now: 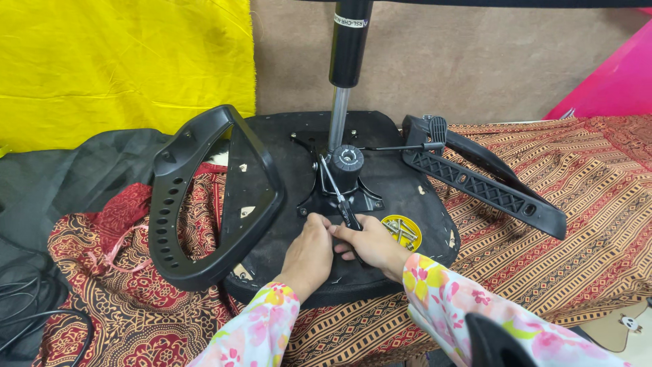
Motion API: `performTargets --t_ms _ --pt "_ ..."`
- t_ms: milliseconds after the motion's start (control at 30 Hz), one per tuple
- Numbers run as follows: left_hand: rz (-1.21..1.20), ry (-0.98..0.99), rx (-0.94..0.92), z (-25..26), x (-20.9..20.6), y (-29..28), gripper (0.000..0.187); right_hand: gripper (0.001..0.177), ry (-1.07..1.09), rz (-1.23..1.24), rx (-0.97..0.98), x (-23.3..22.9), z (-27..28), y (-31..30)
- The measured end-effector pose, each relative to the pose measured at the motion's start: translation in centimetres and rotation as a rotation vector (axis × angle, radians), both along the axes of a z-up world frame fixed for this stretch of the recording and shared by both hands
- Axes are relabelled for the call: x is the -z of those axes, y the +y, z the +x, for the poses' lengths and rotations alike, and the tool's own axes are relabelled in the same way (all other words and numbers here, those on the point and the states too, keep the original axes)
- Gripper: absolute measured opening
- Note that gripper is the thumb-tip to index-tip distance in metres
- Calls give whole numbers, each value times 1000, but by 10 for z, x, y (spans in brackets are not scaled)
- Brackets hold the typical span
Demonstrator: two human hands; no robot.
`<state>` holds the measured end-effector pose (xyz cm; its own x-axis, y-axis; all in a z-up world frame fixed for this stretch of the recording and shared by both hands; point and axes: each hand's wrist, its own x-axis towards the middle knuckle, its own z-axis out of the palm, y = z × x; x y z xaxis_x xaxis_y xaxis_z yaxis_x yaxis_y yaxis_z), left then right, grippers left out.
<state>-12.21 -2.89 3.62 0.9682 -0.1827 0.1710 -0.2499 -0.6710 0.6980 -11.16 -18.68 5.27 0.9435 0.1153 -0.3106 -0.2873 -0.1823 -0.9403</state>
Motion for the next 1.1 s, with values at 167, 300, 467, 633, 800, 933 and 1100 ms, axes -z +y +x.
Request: performTargets --t_ms 167,300,467,633,800,933,1100 --pt "-148 153 -5 3 14 -2 29 18 -111 -42 20 3 0 -3" --pt "-389 304 85 7 25 -3 29 14 -185 -75 20 2 1 -8" --pt "-501 335 144 4 36 -6 28 19 -156 4 -16 -5 1 -19" --pt "-466 261 225 6 31 -18 34 25 -402 -450 -12 -18 -12 -40" --pt "-344 272 132 6 22 -28 37 22 -496 -576 141 -20 -22 -66" --pt "-281 251 89 6 22 -25 31 25 -393 -498 274 -9 -15 -95" --pt "-438 319 90 15 25 -24 24 27 -335 -464 314 8 -10 -118"
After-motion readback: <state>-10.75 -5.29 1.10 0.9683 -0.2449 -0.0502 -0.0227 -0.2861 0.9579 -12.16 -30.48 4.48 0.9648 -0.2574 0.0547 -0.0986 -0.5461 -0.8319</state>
